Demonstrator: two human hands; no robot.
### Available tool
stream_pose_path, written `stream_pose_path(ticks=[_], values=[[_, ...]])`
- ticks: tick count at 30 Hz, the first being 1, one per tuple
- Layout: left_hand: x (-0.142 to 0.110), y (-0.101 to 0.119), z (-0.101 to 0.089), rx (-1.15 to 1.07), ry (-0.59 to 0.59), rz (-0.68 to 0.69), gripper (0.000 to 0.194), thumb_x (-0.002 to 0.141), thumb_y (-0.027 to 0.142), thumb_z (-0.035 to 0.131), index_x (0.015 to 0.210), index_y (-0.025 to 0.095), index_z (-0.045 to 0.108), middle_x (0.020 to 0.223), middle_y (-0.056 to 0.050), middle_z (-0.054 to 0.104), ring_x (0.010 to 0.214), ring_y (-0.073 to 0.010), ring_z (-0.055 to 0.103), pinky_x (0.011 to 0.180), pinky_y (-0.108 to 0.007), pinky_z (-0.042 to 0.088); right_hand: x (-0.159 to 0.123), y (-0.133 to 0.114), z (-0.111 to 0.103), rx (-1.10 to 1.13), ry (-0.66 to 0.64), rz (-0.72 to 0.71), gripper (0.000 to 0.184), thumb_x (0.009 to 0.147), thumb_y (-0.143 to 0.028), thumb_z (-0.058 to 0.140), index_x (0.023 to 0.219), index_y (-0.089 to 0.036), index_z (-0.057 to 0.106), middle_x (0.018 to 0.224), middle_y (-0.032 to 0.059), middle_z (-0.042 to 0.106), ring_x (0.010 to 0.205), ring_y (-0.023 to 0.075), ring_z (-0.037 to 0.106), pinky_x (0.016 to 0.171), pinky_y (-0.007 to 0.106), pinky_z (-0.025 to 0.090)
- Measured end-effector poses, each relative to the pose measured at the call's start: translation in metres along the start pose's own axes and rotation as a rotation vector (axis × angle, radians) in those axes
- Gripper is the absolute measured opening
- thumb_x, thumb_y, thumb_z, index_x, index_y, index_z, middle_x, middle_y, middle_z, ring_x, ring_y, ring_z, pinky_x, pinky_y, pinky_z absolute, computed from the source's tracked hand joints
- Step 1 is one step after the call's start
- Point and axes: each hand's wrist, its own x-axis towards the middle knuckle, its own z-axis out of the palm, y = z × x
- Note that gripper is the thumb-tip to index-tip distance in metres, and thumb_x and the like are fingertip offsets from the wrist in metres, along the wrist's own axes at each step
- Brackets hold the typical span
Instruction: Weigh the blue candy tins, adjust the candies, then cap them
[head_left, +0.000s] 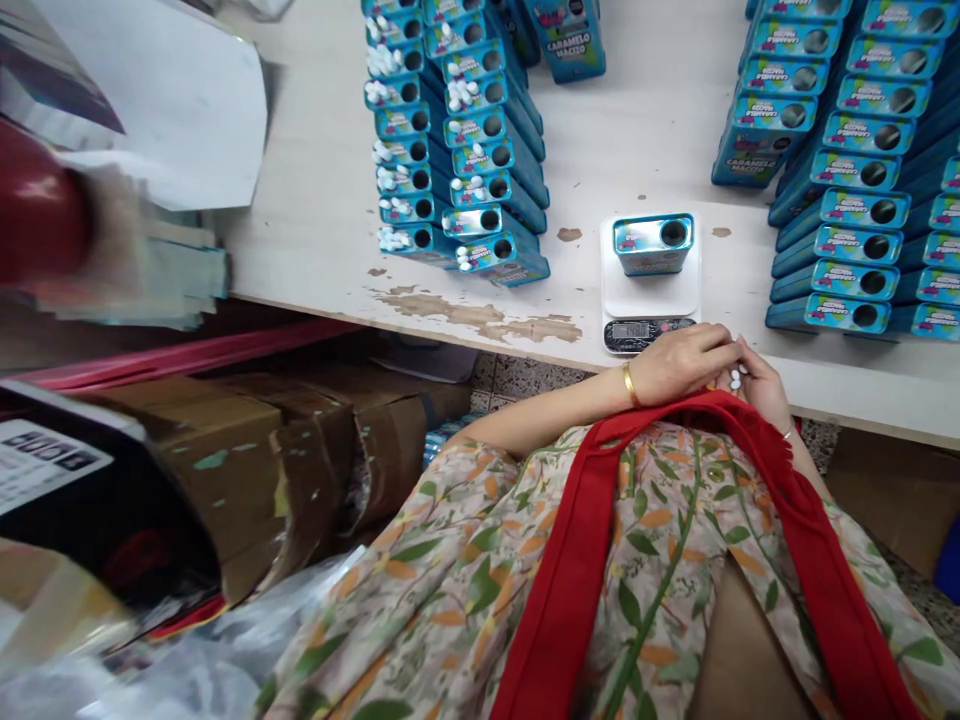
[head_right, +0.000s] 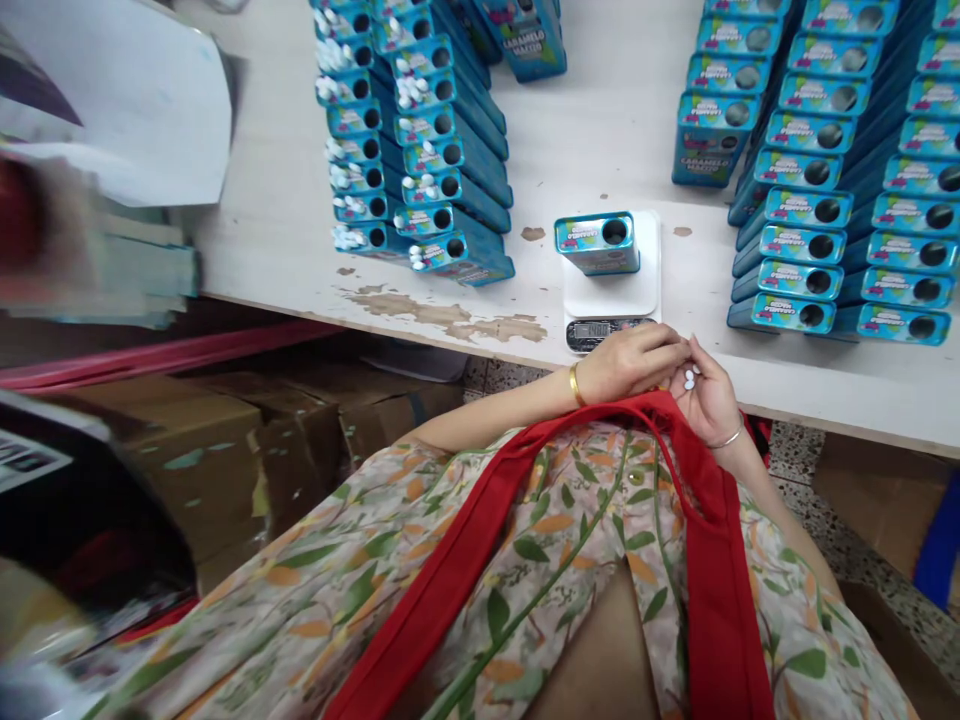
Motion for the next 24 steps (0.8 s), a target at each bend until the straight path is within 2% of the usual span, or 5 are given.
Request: stream_pose_path(ticks=[7, 10, 15, 20, 24], values=[[0.006, -0.022, -0.069, 0.01, 0.263, -0.189, 0.031, 0.106, 0.028, 0.033, 0.118, 0.016, 0.059, 0.111, -0.012, 0.064, 0.106, -0.0176, 0.059, 0.091, -0.033, 0.051, 0.004, -0.001, 0.004, -0.075, -0.089, -0.004, 0.025, 0.098, -0.034, 0.052, 0.103, -0.016, 0.068, 0.114, 0.0117, 0.073, 0.115, 0.0208, 0.068, 0.1, 0.036, 0.058], [0.013, -0.041, -0.089, 0.098, 0.28, -0.289, 0.034, 0.107, 0.032, 0.03, 0.12, 0.018, 0.058, 0.115, -0.011, 0.063, 0.107, -0.0182, 0.058, 0.09, -0.034, 0.05, 0.004, -0.002, 0.007, -0.066, -0.089, 0.01, 0.033, 0.102, -0.032, 0.042, 0.104, -0.013, 0.069, 0.116, 0.0132, 0.073, 0.114, 0.0198, 0.069, 0.098, 0.031, 0.057], [0.014, -0.061, -0.087, 0.251, 0.267, -0.328, 0.034, 0.106, 0.036, 0.034, 0.115, 0.017, 0.061, 0.109, -0.009, 0.066, 0.102, -0.0205, 0.059, 0.095, -0.042, 0.045, 0.003, -0.004, 0.01, -0.03, -0.091, 0.02, 0.034, 0.104, -0.03, 0.039, 0.103, -0.012, 0.068, 0.114, 0.0138, 0.073, 0.112, 0.0201, 0.07, 0.094, 0.031, 0.06], [0.002, -0.054, -0.082, 0.325, 0.241, -0.377, 0.032, 0.102, 0.037, 0.044, 0.126, 0.024, 0.06, 0.123, -0.011, 0.063, 0.115, -0.0272, 0.055, 0.1, -0.05, 0.038, 0.004, -0.008, 0.022, 0.006, -0.073, -0.011, 0.04, 0.103, -0.045, 0.043, 0.103, -0.014, 0.067, 0.111, 0.0134, 0.074, 0.11, 0.0203, 0.07, 0.093, 0.031, 0.06], [0.0, -0.034, -0.056, 0.122, 0.129, -0.083, 0.033, 0.103, 0.036, 0.042, 0.129, 0.023, 0.058, 0.123, -0.011, 0.061, 0.106, -0.0218, 0.058, 0.09, -0.039, 0.046, 0.009, -0.011, 0.037, 0.019, -0.066, -0.016, 0.054, 0.101, -0.06, 0.034, 0.107, -0.016, 0.066, 0.107, 0.0107, 0.074, 0.115, 0.0215, 0.068, 0.096, 0.037, 0.059]])
